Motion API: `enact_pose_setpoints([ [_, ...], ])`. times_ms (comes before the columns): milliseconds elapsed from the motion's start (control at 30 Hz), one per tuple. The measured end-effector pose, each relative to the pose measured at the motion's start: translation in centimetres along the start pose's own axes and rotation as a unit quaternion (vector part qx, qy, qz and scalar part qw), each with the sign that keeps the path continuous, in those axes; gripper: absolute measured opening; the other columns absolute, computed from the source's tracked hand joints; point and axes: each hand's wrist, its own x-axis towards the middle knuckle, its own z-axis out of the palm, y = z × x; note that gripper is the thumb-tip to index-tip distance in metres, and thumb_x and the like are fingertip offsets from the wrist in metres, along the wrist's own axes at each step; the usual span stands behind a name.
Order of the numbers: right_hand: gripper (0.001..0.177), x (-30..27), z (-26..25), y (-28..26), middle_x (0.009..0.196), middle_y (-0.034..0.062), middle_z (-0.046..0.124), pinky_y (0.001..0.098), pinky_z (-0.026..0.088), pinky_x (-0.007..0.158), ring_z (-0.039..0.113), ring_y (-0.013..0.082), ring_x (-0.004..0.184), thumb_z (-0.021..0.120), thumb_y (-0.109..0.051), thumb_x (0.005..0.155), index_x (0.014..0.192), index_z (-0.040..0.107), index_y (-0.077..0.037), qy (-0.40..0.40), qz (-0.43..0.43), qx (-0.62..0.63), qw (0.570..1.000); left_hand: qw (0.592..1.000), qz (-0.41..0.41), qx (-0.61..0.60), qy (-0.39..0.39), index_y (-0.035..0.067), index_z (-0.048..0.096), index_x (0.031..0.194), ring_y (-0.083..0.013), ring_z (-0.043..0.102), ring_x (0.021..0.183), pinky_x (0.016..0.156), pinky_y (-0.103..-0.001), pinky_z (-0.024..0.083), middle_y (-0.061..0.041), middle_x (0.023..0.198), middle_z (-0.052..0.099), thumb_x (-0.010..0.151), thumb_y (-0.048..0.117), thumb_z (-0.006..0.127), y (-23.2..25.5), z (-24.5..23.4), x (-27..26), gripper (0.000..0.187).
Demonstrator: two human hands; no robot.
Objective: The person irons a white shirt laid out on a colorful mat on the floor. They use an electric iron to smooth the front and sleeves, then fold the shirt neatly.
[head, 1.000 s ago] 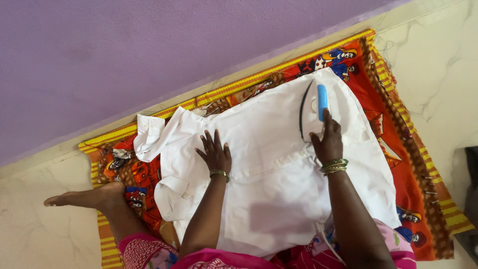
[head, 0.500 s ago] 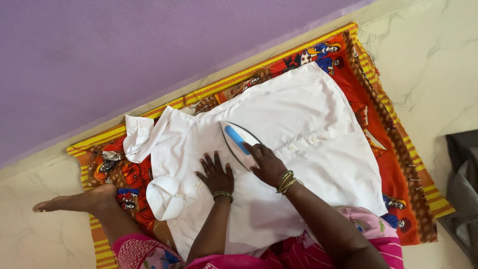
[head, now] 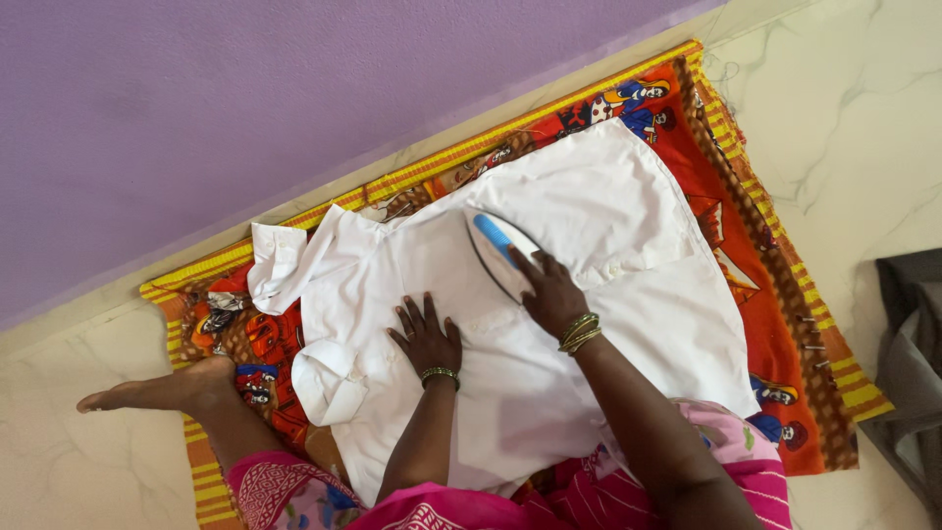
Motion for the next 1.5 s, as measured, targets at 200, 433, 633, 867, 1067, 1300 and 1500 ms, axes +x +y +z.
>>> enact_pose_setpoints([
  [200,0.092,1.0,-4.0,6.9,0.148,0.0250,0.047,0.0520,0.051,0.100,0.054,0.0462,0.125,0.070,-0.011,0.081,0.161,0.030,-0.035,0.136,0.100,-0.028,0.985,0.999,0.011,-0.044,0.026,0.016,0.036,0.159,-0.0394,0.016,0.156,0.124,-0.059,0.007,-0.019,0.168,0.021,0.096,0.037,0.049,0.1,-0.4,0.0,0.068],
  [433,0.094,-0.5,-7.5,13.6,0.140,0.0274,0.052,0.0512,0.050,0.104,0.057,0.0456,0.126,0.069,-0.005,0.084,0.166,0.030,-0.025,0.259,0.187,-0.037,0.947,0.999,0.011,-0.040,0.029,0.016,0.036,0.159,-0.0388,0.017,0.156,0.125,-0.059,0.008,-0.020,0.168,0.022,0.095,0.036,0.049,0.2,-0.5,0.0,0.068],
  [633,0.097,0.0,-6.8,15.5,0.142,0.0337,0.046,0.0521,0.048,0.102,0.051,0.0488,0.127,0.073,-0.004,0.082,0.166,0.029,-0.023,0.286,0.220,-0.058,0.931,0.999,0.013,-0.036,0.027,0.016,0.037,0.159,-0.0392,0.018,0.156,0.124,-0.059,0.009,-0.020,0.168,0.023,0.095,0.036,0.050,0.2,-0.7,0.0,0.068],
  [867,0.096,-0.1,-6.7,15.4,0.139,0.0312,0.048,0.0522,0.048,0.102,0.052,0.0476,0.125,0.074,-0.004,0.081,0.165,0.032,-0.022,0.301,0.193,-0.055,0.932,0.999,0.015,-0.035,0.032,0.015,0.038,0.158,-0.0392,0.018,0.156,0.124,-0.060,0.008,-0.021,0.168,0.023,0.094,0.036,0.051,0.3,-0.8,0.0,0.069],
  [1067,0.090,-0.4,-7.8,11.7,0.136,0.0233,0.056,0.0490,0.051,0.101,0.057,0.0408,0.122,0.072,-0.002,0.084,0.164,0.036,-0.023,0.287,0.121,-0.003,0.950,0.999,0.012,-0.032,0.022,0.015,0.038,0.158,-0.0389,0.018,0.156,0.124,-0.060,0.008,-0.021,0.168,0.023,0.094,0.036,0.050,0.3,-1.1,0.1,0.068],
  [1300,0.082,-0.4,-5.3,2.7,0.139,0.0217,0.056,0.0506,0.052,0.098,0.057,0.0428,0.121,0.070,-0.010,0.086,0.160,0.037,-0.025,0.195,-0.010,0.045,0.980,0.999,0.020,-0.028,0.027,0.015,0.035,0.159,-0.0389,0.017,0.156,0.124,-0.060,0.008,-0.020,0.169,0.021,0.095,0.037,0.049,0.0,-0.4,0.0,0.069],
  [1500,0.077,-1.4,-0.4,-4.2,0.150,0.0178,0.048,0.0485,0.056,0.089,0.054,0.0400,0.126,0.067,-0.016,0.088,0.156,0.036,-0.035,0.037,0.005,0.012,0.999,0.999,0.024,-0.030,0.025,0.016,0.032,0.160,-0.0389,0.016,0.156,0.124,-0.061,0.008,-0.019,0.169,0.020,0.096,0.038,0.049,-0.2,0.2,0.0,0.070],
])
